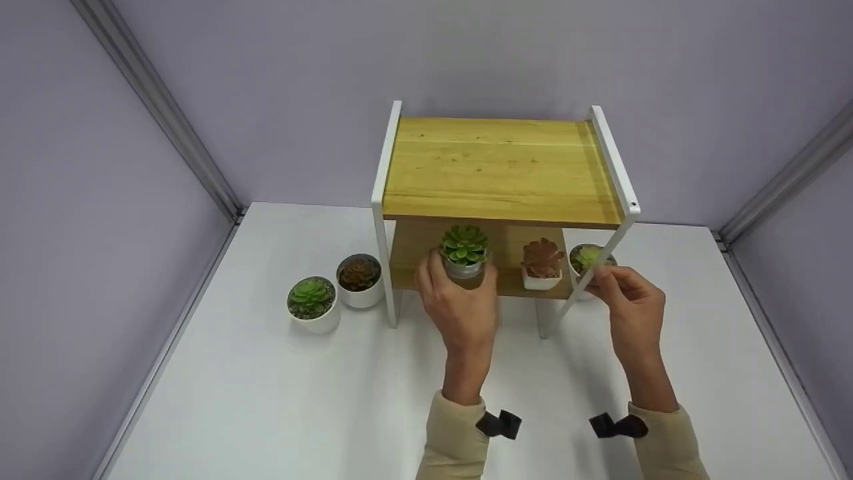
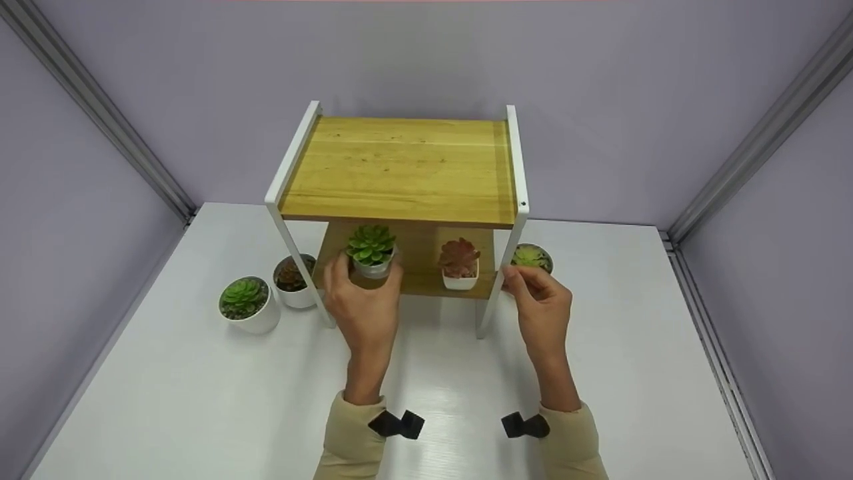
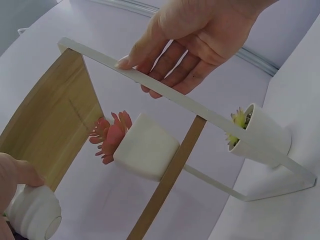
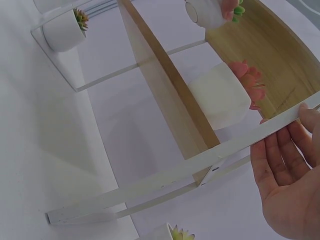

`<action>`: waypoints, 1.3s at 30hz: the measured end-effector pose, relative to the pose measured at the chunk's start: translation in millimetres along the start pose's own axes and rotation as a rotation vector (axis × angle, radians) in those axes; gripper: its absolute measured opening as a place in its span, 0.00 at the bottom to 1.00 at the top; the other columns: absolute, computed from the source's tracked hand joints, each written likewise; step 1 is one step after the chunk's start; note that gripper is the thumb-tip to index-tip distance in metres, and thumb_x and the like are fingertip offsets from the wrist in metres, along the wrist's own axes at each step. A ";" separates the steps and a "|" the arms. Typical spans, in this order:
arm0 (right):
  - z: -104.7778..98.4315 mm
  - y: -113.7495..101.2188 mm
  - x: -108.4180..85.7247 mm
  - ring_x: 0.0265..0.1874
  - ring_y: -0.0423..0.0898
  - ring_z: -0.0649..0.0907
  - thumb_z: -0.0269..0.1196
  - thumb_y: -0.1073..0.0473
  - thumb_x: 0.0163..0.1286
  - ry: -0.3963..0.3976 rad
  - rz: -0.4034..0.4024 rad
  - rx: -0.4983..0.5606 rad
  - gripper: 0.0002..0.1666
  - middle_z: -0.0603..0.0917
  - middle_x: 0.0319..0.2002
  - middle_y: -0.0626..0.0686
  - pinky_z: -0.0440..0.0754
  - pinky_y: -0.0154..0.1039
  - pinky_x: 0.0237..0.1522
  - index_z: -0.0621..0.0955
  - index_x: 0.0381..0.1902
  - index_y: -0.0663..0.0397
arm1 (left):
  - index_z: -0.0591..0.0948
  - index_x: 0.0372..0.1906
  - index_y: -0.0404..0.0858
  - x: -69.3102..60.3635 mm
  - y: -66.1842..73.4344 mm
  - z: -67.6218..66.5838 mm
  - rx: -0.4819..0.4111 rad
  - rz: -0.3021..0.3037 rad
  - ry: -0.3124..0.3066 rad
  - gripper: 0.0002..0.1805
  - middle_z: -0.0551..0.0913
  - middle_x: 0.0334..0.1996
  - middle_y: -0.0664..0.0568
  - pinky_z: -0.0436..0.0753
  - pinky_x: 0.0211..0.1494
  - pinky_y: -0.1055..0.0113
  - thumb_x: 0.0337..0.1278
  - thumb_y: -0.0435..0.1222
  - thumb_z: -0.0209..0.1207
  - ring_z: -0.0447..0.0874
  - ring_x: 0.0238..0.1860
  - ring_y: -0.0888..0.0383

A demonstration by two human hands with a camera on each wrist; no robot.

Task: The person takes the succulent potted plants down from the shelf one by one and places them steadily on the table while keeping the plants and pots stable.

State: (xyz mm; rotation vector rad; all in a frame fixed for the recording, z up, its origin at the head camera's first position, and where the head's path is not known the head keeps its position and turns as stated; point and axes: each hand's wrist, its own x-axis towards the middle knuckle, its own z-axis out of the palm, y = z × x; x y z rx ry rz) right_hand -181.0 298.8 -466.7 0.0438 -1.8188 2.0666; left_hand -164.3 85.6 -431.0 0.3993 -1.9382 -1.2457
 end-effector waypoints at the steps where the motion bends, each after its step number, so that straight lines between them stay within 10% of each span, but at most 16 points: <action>1: -0.1 -0.1 0.1 0.37 0.43 0.92 0.65 0.66 0.76 0.000 0.001 0.006 0.17 0.91 0.36 0.53 0.91 0.38 0.49 0.82 0.47 0.84 | 0.78 0.62 0.29 0.1 0.0 -1.4 -0.001 0.000 -0.001 0.38 0.81 0.57 0.38 0.87 0.60 0.46 0.45 0.36 0.82 0.81 0.60 0.44; 39: 0.3 0.4 -0.4 0.38 0.46 0.93 0.65 0.66 0.75 0.005 -0.010 0.011 0.18 0.91 0.38 0.60 0.91 0.38 0.49 0.82 0.47 0.84 | 0.81 0.62 0.29 9.6 -30.1 -71.5 -0.049 0.060 -0.020 0.36 0.81 0.58 0.36 0.85 0.65 0.44 0.47 0.37 0.82 0.82 0.65 0.42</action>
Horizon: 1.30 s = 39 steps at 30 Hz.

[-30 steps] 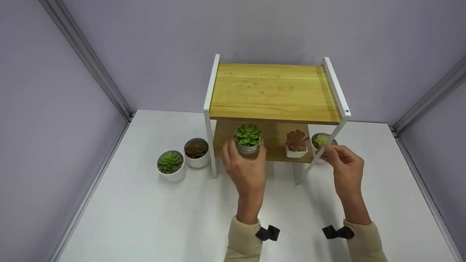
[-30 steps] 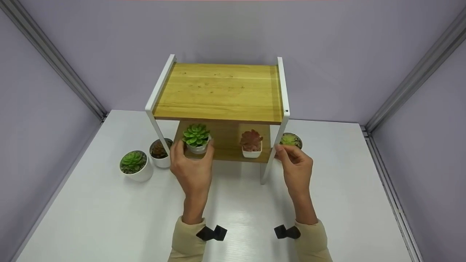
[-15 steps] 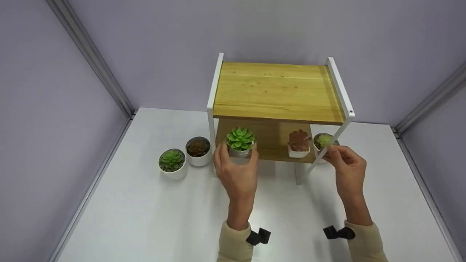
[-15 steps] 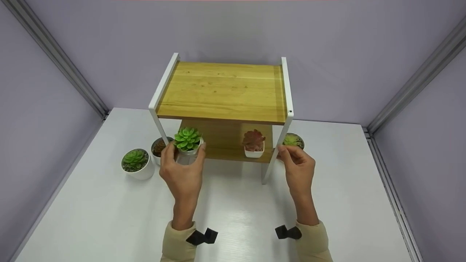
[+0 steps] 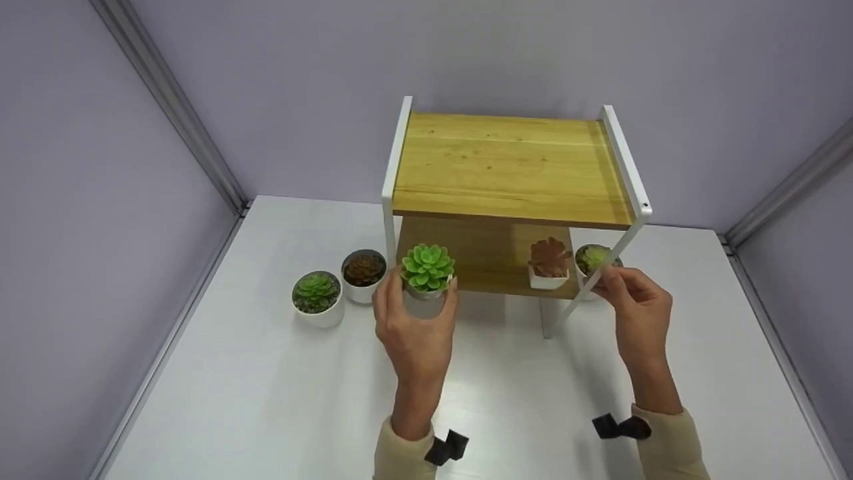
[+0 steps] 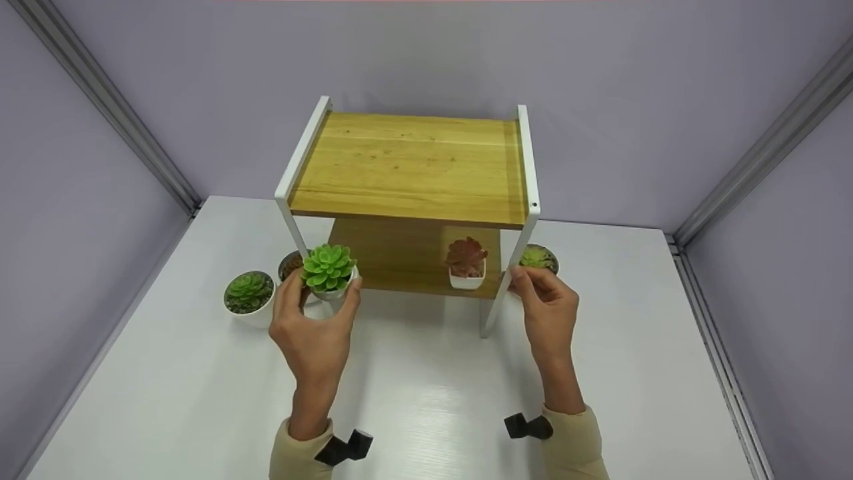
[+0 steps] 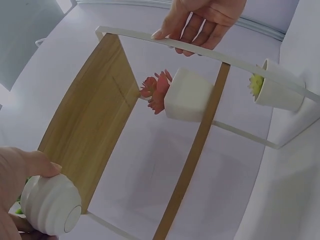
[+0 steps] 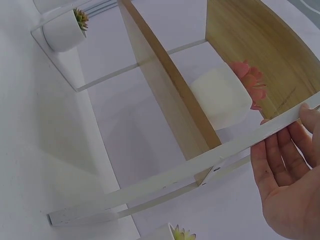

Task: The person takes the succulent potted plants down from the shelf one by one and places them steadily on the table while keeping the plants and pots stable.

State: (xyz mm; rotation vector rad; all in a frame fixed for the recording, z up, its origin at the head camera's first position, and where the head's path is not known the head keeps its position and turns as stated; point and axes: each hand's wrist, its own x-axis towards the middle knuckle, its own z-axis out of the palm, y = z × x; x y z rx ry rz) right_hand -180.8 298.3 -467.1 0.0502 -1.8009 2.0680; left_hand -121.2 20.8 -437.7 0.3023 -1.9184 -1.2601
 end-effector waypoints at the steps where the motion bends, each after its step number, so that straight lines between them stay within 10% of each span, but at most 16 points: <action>1: -0.4 0.1 -0.1 0.38 0.46 0.93 0.65 0.65 0.75 0.001 0.001 -0.002 0.18 0.91 0.38 0.61 0.91 0.38 0.49 0.82 0.47 0.84 | 0.81 0.62 0.29 -0.4 -1.6 -1.7 0.002 0.011 -0.006 0.36 0.81 0.58 0.36 0.84 0.65 0.44 0.47 0.37 0.82 0.82 0.65 0.42; 21: 0.8 -2.0 0.6 0.38 0.46 0.92 0.65 0.66 0.76 -0.012 0.006 -0.018 0.18 0.91 0.36 0.54 0.91 0.37 0.49 0.82 0.47 0.84 | 0.82 0.59 0.25 22.5 -54.9 -53.4 0.037 0.135 -0.127 0.37 0.84 0.56 0.33 0.87 0.60 0.45 0.42 0.36 0.83 0.87 0.58 0.39; 32: -0.4 1.1 0.3 0.38 0.47 0.92 0.65 0.66 0.76 -0.006 0.014 0.000 0.16 0.91 0.37 0.56 0.91 0.38 0.49 0.83 0.46 0.82 | 0.81 0.61 0.23 31.2 -98.2 -74.6 -0.030 0.109 -0.155 0.37 0.84 0.58 0.32 0.85 0.62 0.46 0.42 0.31 0.83 0.85 0.63 0.38; 39: -1.7 2.3 -1.4 0.38 0.46 0.93 0.64 0.67 0.75 0.004 0.002 0.022 0.16 0.91 0.35 0.54 0.91 0.37 0.47 0.82 0.46 0.84 | 0.79 0.64 0.25 37.1 -124.6 -80.9 -0.038 0.073 -0.265 0.40 0.82 0.60 0.35 0.81 0.68 0.64 0.43 0.32 0.83 0.83 0.65 0.42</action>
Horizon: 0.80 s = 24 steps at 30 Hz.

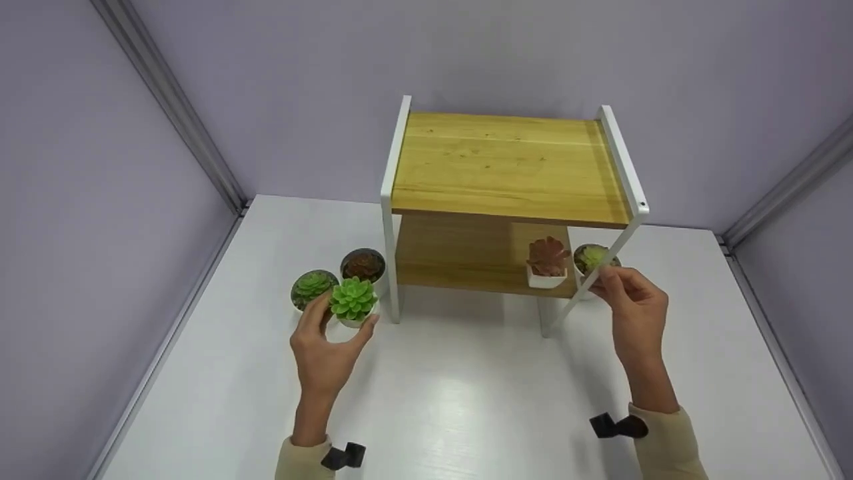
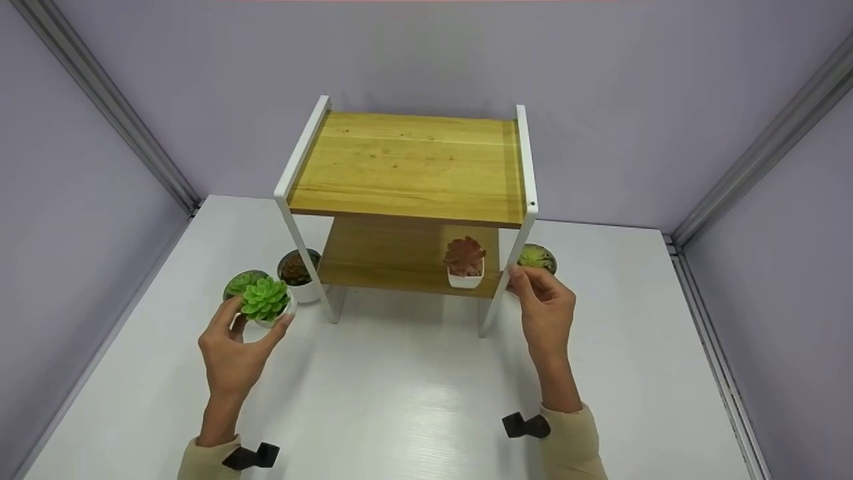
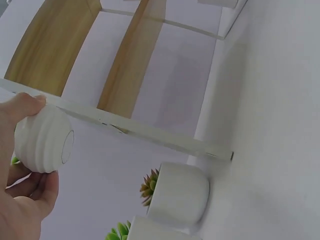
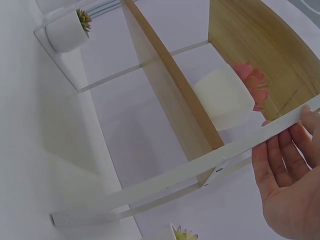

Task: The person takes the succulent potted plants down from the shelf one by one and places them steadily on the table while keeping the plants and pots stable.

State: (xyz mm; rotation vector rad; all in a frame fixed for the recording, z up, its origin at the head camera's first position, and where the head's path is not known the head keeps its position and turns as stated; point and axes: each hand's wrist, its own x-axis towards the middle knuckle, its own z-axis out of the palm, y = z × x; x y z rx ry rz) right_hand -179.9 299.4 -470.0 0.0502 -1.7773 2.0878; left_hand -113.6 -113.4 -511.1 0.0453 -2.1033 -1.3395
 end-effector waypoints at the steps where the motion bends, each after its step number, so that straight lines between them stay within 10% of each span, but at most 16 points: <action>1: -0.1 0.0 -0.1 0.38 0.46 0.93 0.64 0.68 0.75 0.000 -0.001 0.003 0.16 0.91 0.35 0.54 0.91 0.38 0.47 0.82 0.46 0.84 | 0.79 0.64 0.25 0.0 -3.8 -0.8 0.002 0.000 -0.015 0.40 0.82 0.60 0.36 0.80 0.68 0.69 0.43 0.33 0.83 0.83 0.65 0.42; 8: -0.5 0.5 -0.1 0.39 0.46 0.93 0.64 0.66 0.76 -0.003 0.007 -0.008 0.18 0.91 0.36 0.53 0.91 0.38 0.49 0.81 0.47 0.85 | 0.81 0.61 0.31 -0.9 -31.6 -3.5 0.011 0.013 -0.095 0.37 0.84 0.57 0.41 0.76 0.66 0.83 0.43 0.34 0.83 0.85 0.62 0.43; 17: -0.8 0.3 -1.1 0.39 0.46 0.93 0.65 0.64 0.76 0.007 0.028 -0.047 0.17 0.91 0.36 0.53 0.90 0.38 0.50 0.83 0.47 0.81 | 0.83 0.62 0.35 -6.7 -54.7 -2.1 0.043 -0.087 -0.118 0.36 0.86 0.58 0.44 0.84 0.66 0.50 0.44 0.39 0.83 0.85 0.62 0.46; 24: -0.8 0.4 -0.6 0.39 0.48 0.93 0.65 0.64 0.76 0.009 0.029 -0.046 0.17 0.91 0.37 0.54 0.90 0.38 0.51 0.83 0.47 0.81 | 0.83 0.61 0.34 -7.8 -65.9 4.0 0.045 -0.198 -0.119 0.37 0.86 0.58 0.42 0.83 0.66 0.47 0.43 0.41 0.84 0.85 0.61 0.45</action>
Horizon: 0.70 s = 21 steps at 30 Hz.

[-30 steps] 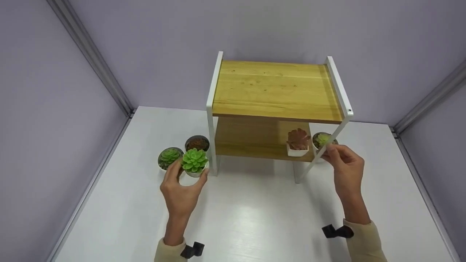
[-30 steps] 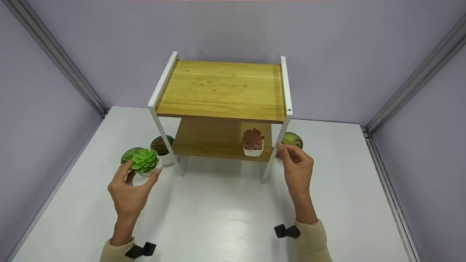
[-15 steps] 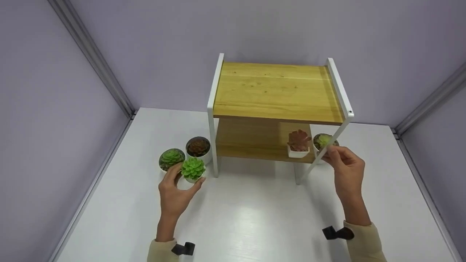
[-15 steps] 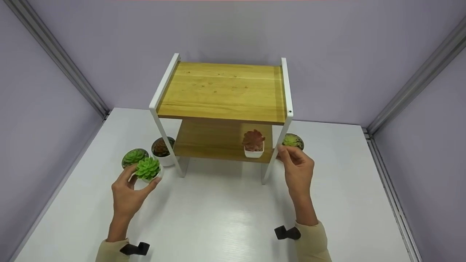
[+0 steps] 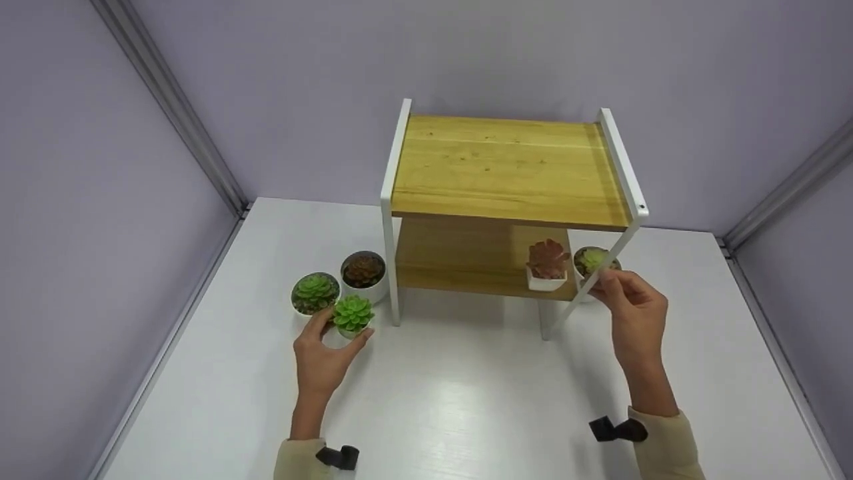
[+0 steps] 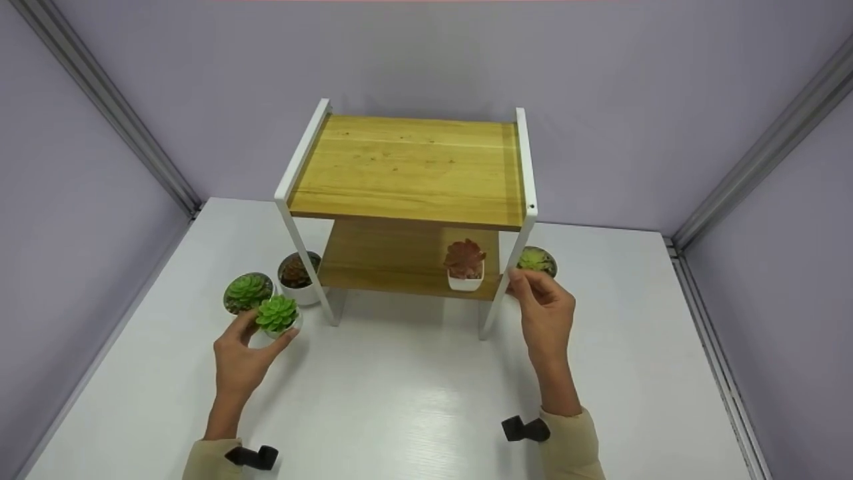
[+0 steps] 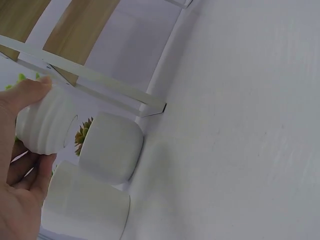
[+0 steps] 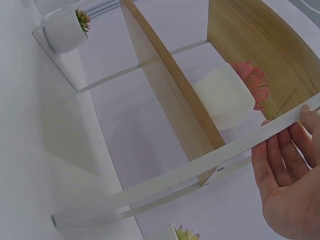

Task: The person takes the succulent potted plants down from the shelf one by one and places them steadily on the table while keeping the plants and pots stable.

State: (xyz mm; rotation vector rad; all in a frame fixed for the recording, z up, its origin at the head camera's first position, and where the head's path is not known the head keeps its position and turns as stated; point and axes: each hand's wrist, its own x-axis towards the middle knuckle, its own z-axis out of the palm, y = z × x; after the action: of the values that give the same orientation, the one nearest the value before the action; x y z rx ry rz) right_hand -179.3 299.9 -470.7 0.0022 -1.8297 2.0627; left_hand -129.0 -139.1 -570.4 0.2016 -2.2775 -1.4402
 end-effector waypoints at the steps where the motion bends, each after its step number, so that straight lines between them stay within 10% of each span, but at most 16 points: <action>1: -0.1 0.3 0.0 0.39 0.48 0.93 0.65 0.64 0.76 -0.001 0.000 0.001 0.18 0.90 0.36 0.54 0.90 0.38 0.51 0.83 0.47 0.81 | 0.83 0.62 0.34 0.3 -2.0 1.5 -0.011 -0.021 -0.001 0.37 0.86 0.59 0.42 0.84 0.66 0.47 0.43 0.40 0.84 0.85 0.61 0.45; 21: -0.4 1.4 -0.9 0.40 0.45 0.92 0.65 0.63 0.76 0.001 0.003 -0.010 0.17 0.91 0.37 0.54 0.90 0.37 0.51 0.84 0.47 0.80 | 0.79 0.63 0.31 -0.6 -13.7 29.1 -0.090 -0.235 -0.017 0.34 0.82 0.63 0.37 0.80 0.72 0.49 0.48 0.31 0.78 0.81 0.68 0.40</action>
State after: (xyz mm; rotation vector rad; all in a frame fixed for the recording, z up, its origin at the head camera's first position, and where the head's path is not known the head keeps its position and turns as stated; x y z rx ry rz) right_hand -178.8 300.0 -472.3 -0.0048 -1.8402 2.0558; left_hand -142.6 -121.0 -593.3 0.4433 -2.2562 -1.6620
